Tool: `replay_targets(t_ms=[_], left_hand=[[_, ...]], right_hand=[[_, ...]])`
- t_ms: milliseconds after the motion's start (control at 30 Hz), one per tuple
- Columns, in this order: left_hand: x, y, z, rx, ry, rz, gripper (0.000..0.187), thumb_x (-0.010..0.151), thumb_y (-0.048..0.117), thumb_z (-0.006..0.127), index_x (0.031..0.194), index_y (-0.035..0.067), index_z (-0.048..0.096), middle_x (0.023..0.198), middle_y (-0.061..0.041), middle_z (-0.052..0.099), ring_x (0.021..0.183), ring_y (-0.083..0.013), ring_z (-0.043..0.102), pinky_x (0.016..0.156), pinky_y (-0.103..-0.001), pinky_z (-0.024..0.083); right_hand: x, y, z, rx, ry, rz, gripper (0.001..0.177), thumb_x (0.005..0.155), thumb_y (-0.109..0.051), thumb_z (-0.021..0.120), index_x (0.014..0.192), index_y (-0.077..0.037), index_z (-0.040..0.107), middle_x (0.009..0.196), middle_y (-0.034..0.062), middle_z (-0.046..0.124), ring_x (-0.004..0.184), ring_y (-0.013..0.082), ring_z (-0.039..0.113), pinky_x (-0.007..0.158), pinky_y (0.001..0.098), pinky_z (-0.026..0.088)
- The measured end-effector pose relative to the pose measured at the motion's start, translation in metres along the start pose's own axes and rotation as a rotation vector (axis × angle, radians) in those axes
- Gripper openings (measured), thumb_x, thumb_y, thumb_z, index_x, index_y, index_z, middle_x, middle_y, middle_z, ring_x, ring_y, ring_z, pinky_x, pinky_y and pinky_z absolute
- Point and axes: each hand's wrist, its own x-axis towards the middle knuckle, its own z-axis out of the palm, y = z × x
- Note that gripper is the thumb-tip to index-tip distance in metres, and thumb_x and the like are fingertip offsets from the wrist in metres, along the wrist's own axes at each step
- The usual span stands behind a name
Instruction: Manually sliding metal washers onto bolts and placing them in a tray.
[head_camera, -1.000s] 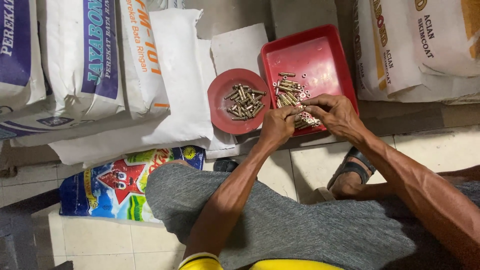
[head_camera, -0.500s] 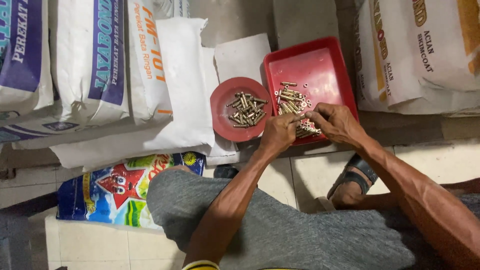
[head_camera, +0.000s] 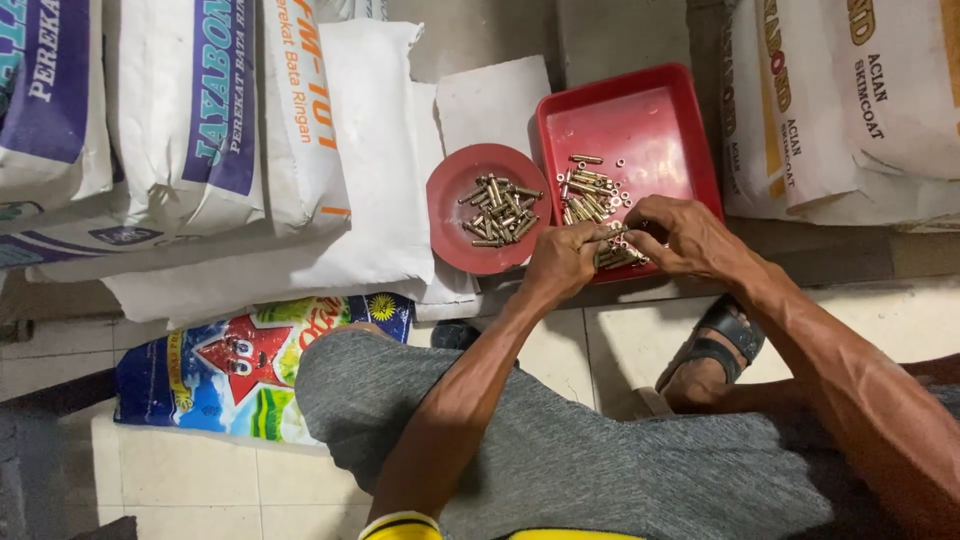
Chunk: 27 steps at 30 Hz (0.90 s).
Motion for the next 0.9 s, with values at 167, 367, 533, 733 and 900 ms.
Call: replay_targets(t_ms=[167, 367, 533, 733, 900], left_hand=[[-0.002, -0.010, 0.010, 0.019, -0.006, 0.004, 0.010, 0.088, -0.001, 0.065, 0.089, 0.006, 0.073, 0.078, -0.020, 0.073, 0.082, -0.0448, 0.072, 0.066, -0.043, 0.060], [0.000, -0.008, 0.014, 0.014, 0.007, -0.008, 0.011, 0.089, -0.001, 0.065, 0.090, 0.005, 0.074, 0.077, -0.021, 0.073, 0.079, -0.0460, 0.071, 0.066, -0.046, 0.060], [0.001, -0.006, 0.010, 0.032, 0.050, -0.082, 0.013, 0.087, 0.004, 0.068, 0.091, 0.011, 0.077, 0.076, -0.014, 0.074, 0.078, -0.0365, 0.074, 0.066, -0.041, 0.060], [0.003, 0.013, 0.002, -0.064, 0.117, -0.156, 0.012, 0.090, 0.006, 0.067, 0.095, 0.010, 0.077, 0.082, -0.018, 0.075, 0.086, -0.0403, 0.074, 0.073, -0.041, 0.060], [0.008, 0.025, -0.018, 0.031, 0.247, -0.294, 0.014, 0.088, 0.014, 0.066, 0.095, 0.011, 0.077, 0.082, -0.018, 0.076, 0.086, -0.0406, 0.074, 0.075, -0.051, 0.058]], right_hand=[[-0.011, -0.011, 0.006, 0.017, -0.010, 0.156, 0.023, 0.102, -0.029, 0.058, 0.085, -0.013, 0.062, 0.064, 0.0130, 0.062, 0.059, 0.0310, 0.061, 0.059, 0.0432, 0.052], [0.000, -0.058, -0.018, 0.055, 0.043, 0.286, 0.041, 0.107, -0.039, 0.052, 0.075, -0.014, 0.058, 0.053, 0.0082, 0.054, 0.053, 0.0255, 0.055, 0.057, 0.0395, 0.048], [-0.005, -0.067, -0.018, 0.128, 0.073, 0.365, 0.048, 0.109, -0.042, 0.051, 0.073, -0.012, 0.061, 0.051, 0.0070, 0.051, 0.053, 0.0230, 0.054, 0.056, 0.0384, 0.046], [0.002, -0.059, -0.010, 0.207, 0.071, 0.566, 0.050, 0.112, -0.047, 0.050, 0.089, -0.013, 0.080, 0.070, 0.0150, 0.071, 0.073, 0.0288, 0.066, 0.076, 0.0440, 0.052], [-0.012, 0.055, 0.028, 0.257, 0.079, 0.557, 0.064, 0.116, -0.052, 0.051, 0.079, -0.009, 0.080, 0.066, 0.0159, 0.070, 0.070, 0.0286, 0.067, 0.074, 0.0397, 0.052]])
